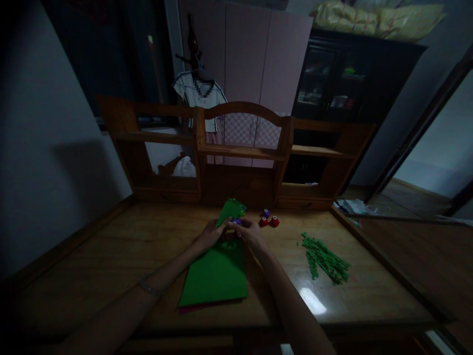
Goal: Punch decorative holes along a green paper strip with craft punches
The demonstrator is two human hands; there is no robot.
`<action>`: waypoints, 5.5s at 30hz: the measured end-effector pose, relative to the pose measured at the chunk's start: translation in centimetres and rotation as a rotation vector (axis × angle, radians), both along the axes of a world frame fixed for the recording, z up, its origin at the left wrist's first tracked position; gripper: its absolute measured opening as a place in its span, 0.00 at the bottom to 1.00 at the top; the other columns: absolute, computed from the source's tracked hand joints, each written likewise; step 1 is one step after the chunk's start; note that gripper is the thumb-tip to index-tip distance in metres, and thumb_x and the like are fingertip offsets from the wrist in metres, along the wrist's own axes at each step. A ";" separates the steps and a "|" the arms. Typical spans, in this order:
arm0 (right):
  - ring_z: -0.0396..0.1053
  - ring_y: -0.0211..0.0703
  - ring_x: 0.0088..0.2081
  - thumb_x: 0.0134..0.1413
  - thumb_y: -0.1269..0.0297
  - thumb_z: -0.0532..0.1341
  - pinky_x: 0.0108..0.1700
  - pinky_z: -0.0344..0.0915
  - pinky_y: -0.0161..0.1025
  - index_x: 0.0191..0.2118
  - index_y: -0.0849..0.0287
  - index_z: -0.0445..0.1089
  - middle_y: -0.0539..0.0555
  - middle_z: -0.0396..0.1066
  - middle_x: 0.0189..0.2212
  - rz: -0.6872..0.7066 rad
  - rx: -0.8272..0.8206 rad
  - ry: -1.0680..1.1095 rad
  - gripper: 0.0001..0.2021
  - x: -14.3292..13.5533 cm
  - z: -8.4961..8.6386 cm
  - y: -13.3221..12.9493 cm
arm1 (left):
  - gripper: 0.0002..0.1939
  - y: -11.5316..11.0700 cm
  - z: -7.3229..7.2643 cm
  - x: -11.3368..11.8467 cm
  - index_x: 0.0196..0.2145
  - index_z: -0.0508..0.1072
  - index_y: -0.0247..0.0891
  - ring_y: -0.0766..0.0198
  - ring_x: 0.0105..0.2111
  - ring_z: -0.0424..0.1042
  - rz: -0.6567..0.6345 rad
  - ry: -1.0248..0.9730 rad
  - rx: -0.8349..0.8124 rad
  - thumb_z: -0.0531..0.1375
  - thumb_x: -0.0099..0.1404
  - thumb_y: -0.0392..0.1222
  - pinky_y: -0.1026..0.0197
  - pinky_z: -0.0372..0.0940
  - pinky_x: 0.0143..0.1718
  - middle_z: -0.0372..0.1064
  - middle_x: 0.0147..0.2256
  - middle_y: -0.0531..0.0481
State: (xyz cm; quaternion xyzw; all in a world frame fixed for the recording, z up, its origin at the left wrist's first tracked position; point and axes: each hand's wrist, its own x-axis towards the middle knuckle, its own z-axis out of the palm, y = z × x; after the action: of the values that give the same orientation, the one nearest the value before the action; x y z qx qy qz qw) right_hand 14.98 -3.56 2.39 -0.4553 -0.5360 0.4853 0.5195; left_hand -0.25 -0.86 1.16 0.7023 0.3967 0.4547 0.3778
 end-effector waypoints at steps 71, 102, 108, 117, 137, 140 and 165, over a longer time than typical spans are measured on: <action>0.64 0.37 0.27 0.40 0.53 0.67 0.30 0.58 0.35 0.35 0.60 0.72 0.53 0.70 0.31 0.080 0.045 0.001 0.17 -0.1 0.3 0.0 | 0.25 -0.1 0.5 -0.3 0.28 0.74 0.34 0.65 0.26 0.67 0.142 0.101 0.034 0.50 0.61 0.59 0.66 0.57 0.26 0.68 0.23 0.50; 0.67 0.42 0.31 0.38 0.52 0.67 0.32 0.59 0.36 0.33 0.60 0.72 0.52 0.71 0.29 0.076 0.012 -0.034 0.18 -0.1 0.6 -0.4 | 0.25 -0.2 0.5 -0.2 0.27 0.73 0.34 0.63 0.25 0.67 0.098 0.059 -0.039 0.51 0.61 0.60 0.65 0.56 0.25 0.66 0.20 0.50; 0.68 0.44 0.32 0.37 0.52 0.68 0.32 0.60 0.38 0.33 0.60 0.73 0.53 0.71 0.27 0.068 0.000 -0.024 0.18 -0.2 0.8 -0.5 | 0.24 -0.4 0.7 -0.2 0.30 0.74 0.33 0.63 0.27 0.67 0.080 0.064 -0.014 0.51 0.62 0.58 0.65 0.57 0.27 0.68 0.23 0.49; 0.68 0.45 0.31 0.36 0.50 0.68 0.31 0.60 0.38 0.33 0.59 0.73 0.53 0.70 0.24 0.055 -0.024 -0.043 0.19 -0.2 1.0 -0.7 | 0.24 -0.3 0.8 -0.3 0.29 0.74 0.34 0.61 0.27 0.67 0.096 0.107 0.020 0.50 0.62 0.58 0.65 0.56 0.26 0.68 0.22 0.50; 0.60 0.35 0.23 0.42 0.49 0.64 0.27 0.53 0.34 0.33 0.59 0.72 0.49 0.67 0.22 0.083 0.000 -0.082 0.18 0.2 0.3 -0.3 | 0.27 0.2 0.1 -0.3 0.25 0.73 0.33 0.63 0.24 0.66 0.056 0.159 -0.006 0.49 0.60 0.60 0.66 0.57 0.24 0.67 0.21 0.49; 0.60 0.35 0.23 0.42 0.50 0.65 0.27 0.53 0.34 0.30 0.59 0.71 0.48 0.65 0.20 0.087 -0.028 -0.081 0.16 0.2 0.3 -0.2 | 0.27 0.4 -0.1 -0.4 0.24 0.73 0.33 0.63 0.24 0.66 0.029 0.176 -0.002 0.49 0.60 0.60 0.66 0.58 0.25 0.67 0.21 0.50; 0.59 0.33 0.21 0.41 0.48 0.65 0.24 0.52 0.33 0.28 0.62 0.72 0.49 0.65 0.19 0.057 -0.059 -0.133 0.19 0.5 0.1 -0.1 | 0.27 0.2 -0.5 -0.3 0.24 0.72 0.33 0.65 0.22 0.64 -0.026 0.110 -0.023 0.48 0.62 0.59 0.66 0.56 0.23 0.65 0.20 0.51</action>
State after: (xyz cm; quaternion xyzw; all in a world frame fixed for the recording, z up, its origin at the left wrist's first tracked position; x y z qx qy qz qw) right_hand 15.49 -3.68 2.52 -0.4860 -0.5676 0.4843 0.4550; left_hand -0.51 -0.62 0.63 0.7271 0.4129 0.4058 0.3690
